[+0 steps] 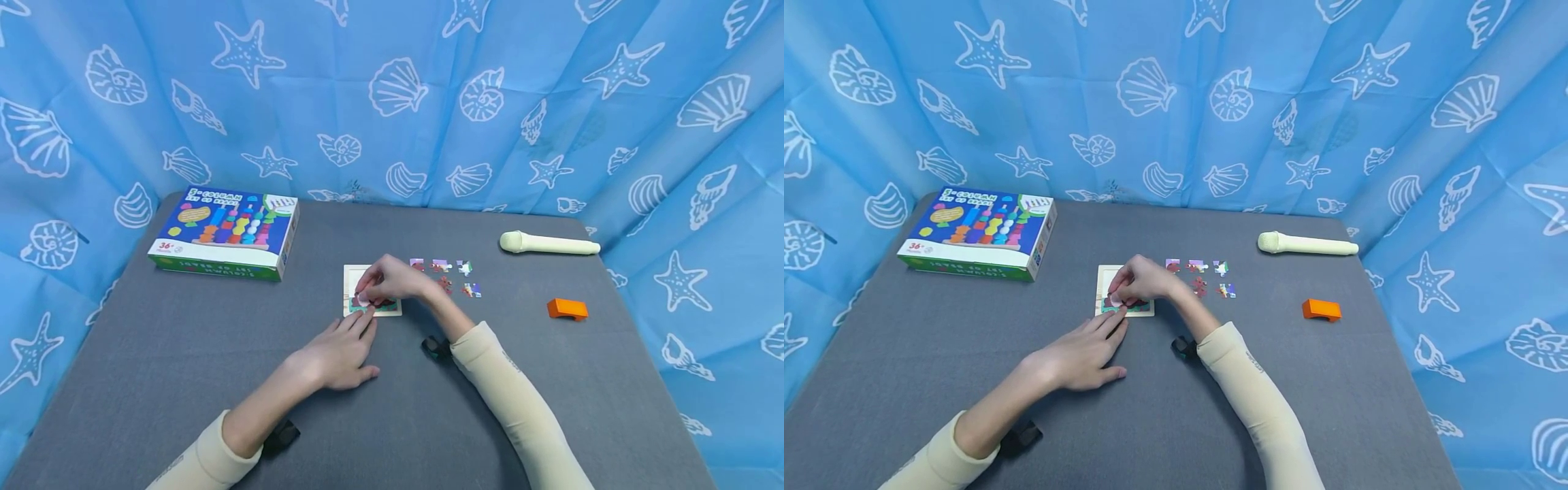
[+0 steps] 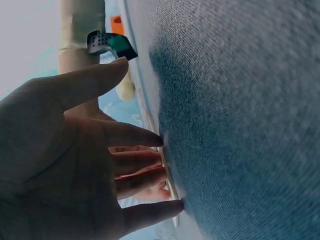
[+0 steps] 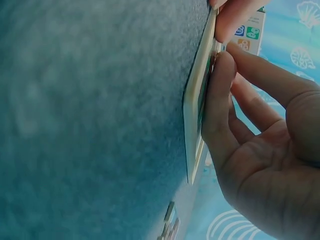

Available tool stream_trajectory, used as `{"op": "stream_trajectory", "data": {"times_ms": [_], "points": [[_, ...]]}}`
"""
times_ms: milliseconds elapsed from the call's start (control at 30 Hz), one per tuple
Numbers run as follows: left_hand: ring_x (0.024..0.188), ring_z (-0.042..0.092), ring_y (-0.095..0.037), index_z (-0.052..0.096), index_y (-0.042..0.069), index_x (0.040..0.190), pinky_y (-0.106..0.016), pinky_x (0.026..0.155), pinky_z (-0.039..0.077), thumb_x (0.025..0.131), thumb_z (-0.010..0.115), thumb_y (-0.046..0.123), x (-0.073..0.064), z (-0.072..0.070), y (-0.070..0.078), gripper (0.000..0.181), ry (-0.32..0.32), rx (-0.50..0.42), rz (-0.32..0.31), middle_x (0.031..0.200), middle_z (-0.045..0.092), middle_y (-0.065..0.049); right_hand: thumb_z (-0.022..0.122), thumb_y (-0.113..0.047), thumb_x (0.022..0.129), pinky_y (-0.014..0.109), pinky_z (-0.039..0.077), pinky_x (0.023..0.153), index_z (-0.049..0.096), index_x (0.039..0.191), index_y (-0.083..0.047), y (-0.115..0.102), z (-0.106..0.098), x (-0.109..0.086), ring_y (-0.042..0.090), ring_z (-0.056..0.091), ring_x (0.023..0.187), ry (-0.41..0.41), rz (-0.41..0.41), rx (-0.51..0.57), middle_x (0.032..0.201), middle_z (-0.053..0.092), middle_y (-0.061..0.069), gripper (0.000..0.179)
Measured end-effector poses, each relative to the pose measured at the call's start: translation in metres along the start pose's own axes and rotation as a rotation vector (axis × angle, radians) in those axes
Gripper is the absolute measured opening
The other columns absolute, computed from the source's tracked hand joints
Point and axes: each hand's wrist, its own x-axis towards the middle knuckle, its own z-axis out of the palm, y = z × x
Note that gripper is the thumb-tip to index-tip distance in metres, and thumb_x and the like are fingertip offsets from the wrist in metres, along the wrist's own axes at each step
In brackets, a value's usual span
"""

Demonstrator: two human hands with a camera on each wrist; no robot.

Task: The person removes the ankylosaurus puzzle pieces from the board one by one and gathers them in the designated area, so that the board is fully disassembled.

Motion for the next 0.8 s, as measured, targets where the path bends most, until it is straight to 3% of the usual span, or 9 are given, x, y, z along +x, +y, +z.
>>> {"op": "stream_trajectory", "data": {"times_ms": [233,433,567,800], "points": [[0.171,0.019,-0.033,0.034,0.002,0.169,-0.06,0.134,0.031,0.109,0.062,0.05,-0.001,0.002,0.001,0.082,0.011,0.028,-0.007,0.184,0.016,-0.014,0.075,-0.006,0.1,0.024,0.06,0.066,0.076,0.106,0.0,-0.002,0.003,0.001,0.01,0.068,0.068,-0.006,-0.029,-0.004,0.087,0.077,0.009,0.009],[0.17,0.023,-0.032,0.036,0.002,0.169,-0.059,0.133,0.033,0.109,0.063,0.05,0.0,0.002,0.001,0.081,0.022,0.05,-0.009,0.184,0.019,-0.013,0.076,-0.006,0.1,0.023,0.058,0.069,0.074,0.104,-0.001,-0.002,0.003,-0.002,0.013,0.072,0.075,0.033,-0.08,0.005,0.091,0.079,0.012,0.006],[0.17,0.023,-0.032,0.036,0.004,0.169,-0.059,0.133,0.033,0.109,0.061,0.05,0.001,0.003,0.0,0.08,0.016,0.054,-0.008,0.184,0.019,-0.012,0.076,-0.006,0.1,0.024,0.059,0.074,0.075,0.104,-0.002,0.001,-0.001,-0.012,0.015,0.074,0.081,0.109,-0.115,0.021,0.094,0.079,0.013,0.006],[0.169,0.025,-0.033,0.038,0.003,0.168,-0.06,0.133,0.034,0.109,0.062,0.05,0.003,0.002,0.0,0.079,0.021,0.049,-0.008,0.184,0.019,-0.012,0.076,-0.008,0.101,0.028,0.059,0.076,0.076,0.108,-0.004,0.014,-0.016,-0.04,0.012,0.072,0.084,0.181,-0.067,0.061,0.098,0.079,0.011,0.009]]}}
